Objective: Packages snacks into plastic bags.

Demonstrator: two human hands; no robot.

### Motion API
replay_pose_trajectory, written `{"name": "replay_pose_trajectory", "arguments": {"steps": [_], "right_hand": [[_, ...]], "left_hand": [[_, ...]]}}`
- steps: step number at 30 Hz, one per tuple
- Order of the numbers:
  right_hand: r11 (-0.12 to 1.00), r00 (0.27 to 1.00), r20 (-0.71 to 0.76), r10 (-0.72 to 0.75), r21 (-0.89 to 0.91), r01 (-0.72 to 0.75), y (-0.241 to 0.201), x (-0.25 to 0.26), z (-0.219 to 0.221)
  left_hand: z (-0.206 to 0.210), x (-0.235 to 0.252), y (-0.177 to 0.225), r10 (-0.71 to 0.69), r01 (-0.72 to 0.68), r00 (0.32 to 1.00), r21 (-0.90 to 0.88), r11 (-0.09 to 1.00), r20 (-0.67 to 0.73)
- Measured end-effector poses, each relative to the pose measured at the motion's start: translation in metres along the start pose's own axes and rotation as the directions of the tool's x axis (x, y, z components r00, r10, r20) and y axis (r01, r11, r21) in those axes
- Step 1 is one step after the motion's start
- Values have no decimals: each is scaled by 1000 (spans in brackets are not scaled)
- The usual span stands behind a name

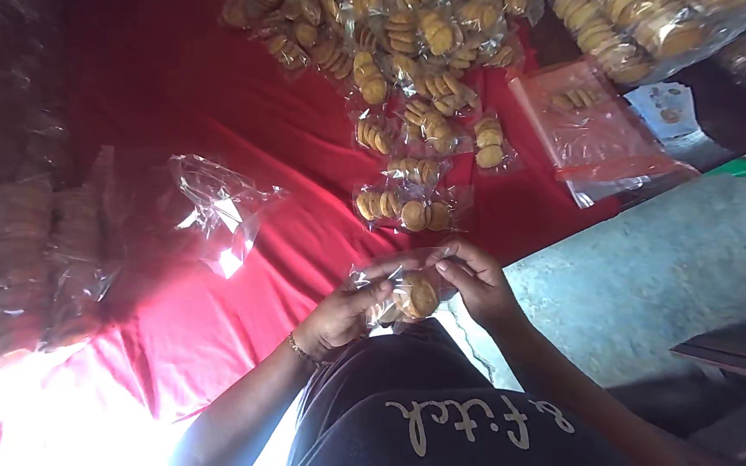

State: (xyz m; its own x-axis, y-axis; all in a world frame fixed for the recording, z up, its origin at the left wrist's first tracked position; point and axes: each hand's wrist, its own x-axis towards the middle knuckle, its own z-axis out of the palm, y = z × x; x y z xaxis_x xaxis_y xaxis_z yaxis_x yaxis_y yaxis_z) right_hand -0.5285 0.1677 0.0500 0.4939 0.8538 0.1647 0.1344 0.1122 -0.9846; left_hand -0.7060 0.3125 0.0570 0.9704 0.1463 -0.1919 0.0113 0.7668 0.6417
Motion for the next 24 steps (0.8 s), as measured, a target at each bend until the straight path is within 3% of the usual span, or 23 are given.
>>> {"name": "replay_pose_trajectory", "arguments": {"steps": [2,4,7,10,13,15,18,20,22,24], "right_hand": [[992,992,90,92,82,-99,-4,2,-7],[978,957,247,151,100,-180,-9,4,-14],[976,937,304,170,-184,-117,-16,8,-6],[937,934,313,173,-343,-59,-14,9,2],[977,955,286,76,-212,-14,-4,7,-5],[995,978,204,42,-96,-23,1,0,-2],[995,959,275,70,49,-86,7,-4,-5],[987,940,336,53,-161,2,8,-2,-11],[853,941,337,-41,-479,209,4,-2,-5],[845,913,406,-26,-479,238,-3,-1,3]], "left_hand": [[-9,-3,0,-51,53,998,-57,997,33],[-7,-4,0,-11,15,998,65,998,-61],[-1,2,-2,146,-93,984,414,906,-100],[0,3,-1,116,-77,990,401,913,-75],[-12,-4,5,-60,37,992,200,979,108],[-14,-9,1,-133,121,986,122,985,97],[-11,-10,-5,-56,47,998,198,979,40],[-12,-10,-7,-9,8,1000,274,962,2],[-11,-8,-11,-1,35,993,279,960,-122],[-9,-4,-14,43,24,976,305,952,-212]]}}
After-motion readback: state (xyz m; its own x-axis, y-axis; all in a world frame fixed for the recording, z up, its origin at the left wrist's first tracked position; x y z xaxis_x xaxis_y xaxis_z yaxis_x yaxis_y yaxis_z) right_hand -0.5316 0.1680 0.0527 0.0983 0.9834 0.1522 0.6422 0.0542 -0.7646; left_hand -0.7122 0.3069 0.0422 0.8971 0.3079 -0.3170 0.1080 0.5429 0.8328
